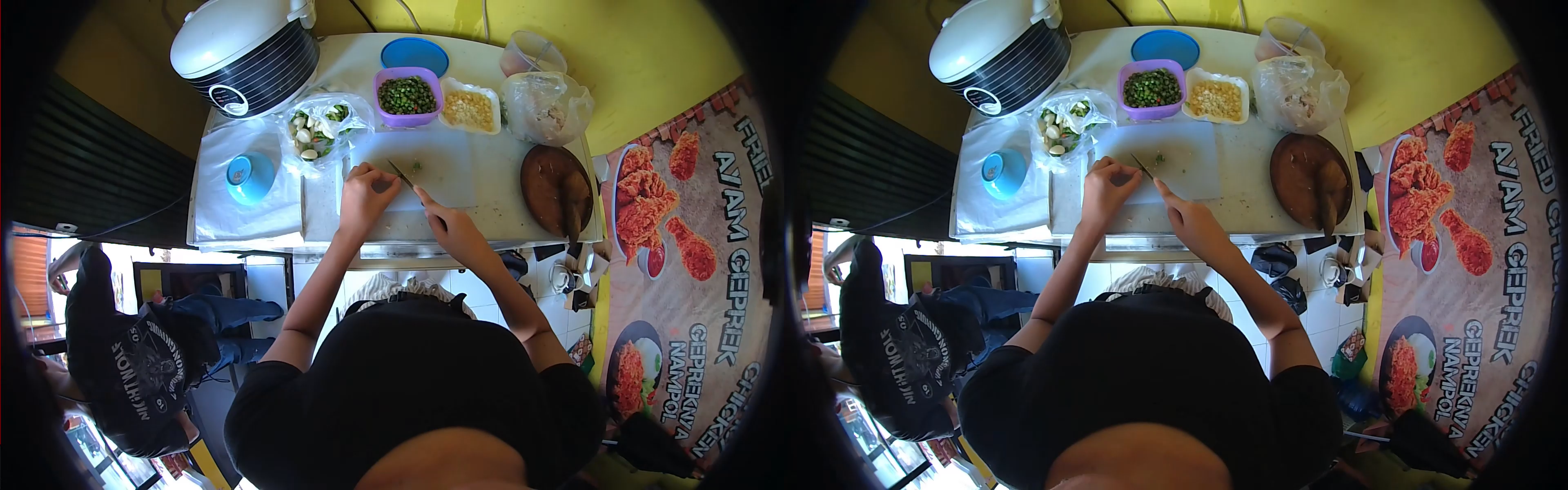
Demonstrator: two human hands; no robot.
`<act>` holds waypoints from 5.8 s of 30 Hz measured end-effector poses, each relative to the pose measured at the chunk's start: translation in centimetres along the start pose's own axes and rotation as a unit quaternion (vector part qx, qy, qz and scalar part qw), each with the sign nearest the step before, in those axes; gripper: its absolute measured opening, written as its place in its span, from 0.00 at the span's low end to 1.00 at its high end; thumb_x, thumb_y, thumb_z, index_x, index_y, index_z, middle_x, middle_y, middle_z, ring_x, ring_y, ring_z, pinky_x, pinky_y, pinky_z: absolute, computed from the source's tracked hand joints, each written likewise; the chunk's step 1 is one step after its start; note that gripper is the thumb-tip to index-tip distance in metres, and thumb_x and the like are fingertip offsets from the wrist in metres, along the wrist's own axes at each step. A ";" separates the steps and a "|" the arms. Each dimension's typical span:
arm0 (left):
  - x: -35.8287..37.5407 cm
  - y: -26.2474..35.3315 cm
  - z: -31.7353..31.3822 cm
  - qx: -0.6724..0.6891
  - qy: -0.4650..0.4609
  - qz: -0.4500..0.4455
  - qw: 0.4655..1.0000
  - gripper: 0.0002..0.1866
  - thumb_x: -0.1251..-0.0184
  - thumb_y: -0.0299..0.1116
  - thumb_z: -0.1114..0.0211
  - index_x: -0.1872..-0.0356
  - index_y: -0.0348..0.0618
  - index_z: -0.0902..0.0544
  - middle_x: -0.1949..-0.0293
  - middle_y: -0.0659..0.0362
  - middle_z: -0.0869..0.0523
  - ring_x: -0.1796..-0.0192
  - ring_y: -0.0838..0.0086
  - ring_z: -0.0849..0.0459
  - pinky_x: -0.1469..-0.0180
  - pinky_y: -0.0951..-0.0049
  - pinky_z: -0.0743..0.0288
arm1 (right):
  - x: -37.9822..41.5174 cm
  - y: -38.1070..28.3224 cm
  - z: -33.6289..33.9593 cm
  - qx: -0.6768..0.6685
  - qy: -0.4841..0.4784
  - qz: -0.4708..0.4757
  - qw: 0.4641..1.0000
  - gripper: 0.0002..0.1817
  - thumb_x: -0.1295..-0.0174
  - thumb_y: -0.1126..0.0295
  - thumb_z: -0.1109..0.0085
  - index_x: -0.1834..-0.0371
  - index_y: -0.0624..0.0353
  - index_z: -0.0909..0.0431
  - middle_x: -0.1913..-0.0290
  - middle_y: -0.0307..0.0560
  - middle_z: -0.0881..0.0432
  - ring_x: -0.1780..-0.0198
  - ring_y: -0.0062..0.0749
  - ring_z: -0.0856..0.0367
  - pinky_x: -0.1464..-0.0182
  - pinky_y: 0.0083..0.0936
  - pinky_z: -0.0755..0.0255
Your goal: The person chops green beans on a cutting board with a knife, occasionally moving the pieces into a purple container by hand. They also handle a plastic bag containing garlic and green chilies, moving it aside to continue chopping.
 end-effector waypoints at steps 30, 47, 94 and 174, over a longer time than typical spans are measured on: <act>0.6 0.4 0.1 -0.035 0.034 -0.016 0.999 0.07 0.51 0.32 0.28 0.70 0.45 0.11 0.71 0.57 0.19 0.65 0.66 0.20 0.59 0.67 0.26 | 1.6 0.3 0.4 0.041 -0.001 0.004 0.999 0.30 0.33 0.73 0.50 0.28 0.41 0.41 0.79 0.62 0.26 0.78 0.50 0.24 0.70 0.35 0.29; 0.4 0.2 0.1 -0.012 0.022 0.007 1.000 0.06 0.51 0.32 0.28 0.72 0.42 0.12 0.72 0.56 0.19 0.66 0.65 0.20 0.59 0.67 0.26 | 1.6 0.1 -1.8 0.227 -0.037 -0.007 0.973 0.41 0.42 0.78 0.50 0.24 0.40 0.51 0.79 0.54 0.24 0.78 0.50 0.21 0.72 0.43 0.27; -4.0 -2.7 14.1 -0.094 0.057 -0.059 0.992 0.09 0.42 0.27 0.34 0.61 0.46 0.12 0.65 0.55 0.15 0.68 0.66 0.20 0.63 0.70 0.24 | 0.3 1.6 0.1 -0.154 0.028 -0.094 0.983 0.25 0.28 0.64 0.51 0.29 0.54 0.37 0.79 0.34 0.32 0.80 0.15 0.34 0.76 0.15 0.38; -2.1 -1.5 -0.7 0.026 -0.118 0.067 0.990 0.10 0.48 0.33 0.29 0.71 0.36 0.14 0.72 0.55 0.13 0.72 0.73 0.16 0.65 0.74 0.21 | 0.3 1.9 1.3 0.064 -0.065 -0.104 0.990 0.19 0.27 0.56 0.59 0.61 0.65 0.34 0.77 0.65 0.23 0.73 0.63 0.23 0.69 0.49 0.31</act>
Point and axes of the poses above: each hand's wrist, its own x-axis away from the middle knuckle, its own z-axis out of the back of the hand, y = z × x, the point moved 5 cm from there along -x, towards the middle knuckle
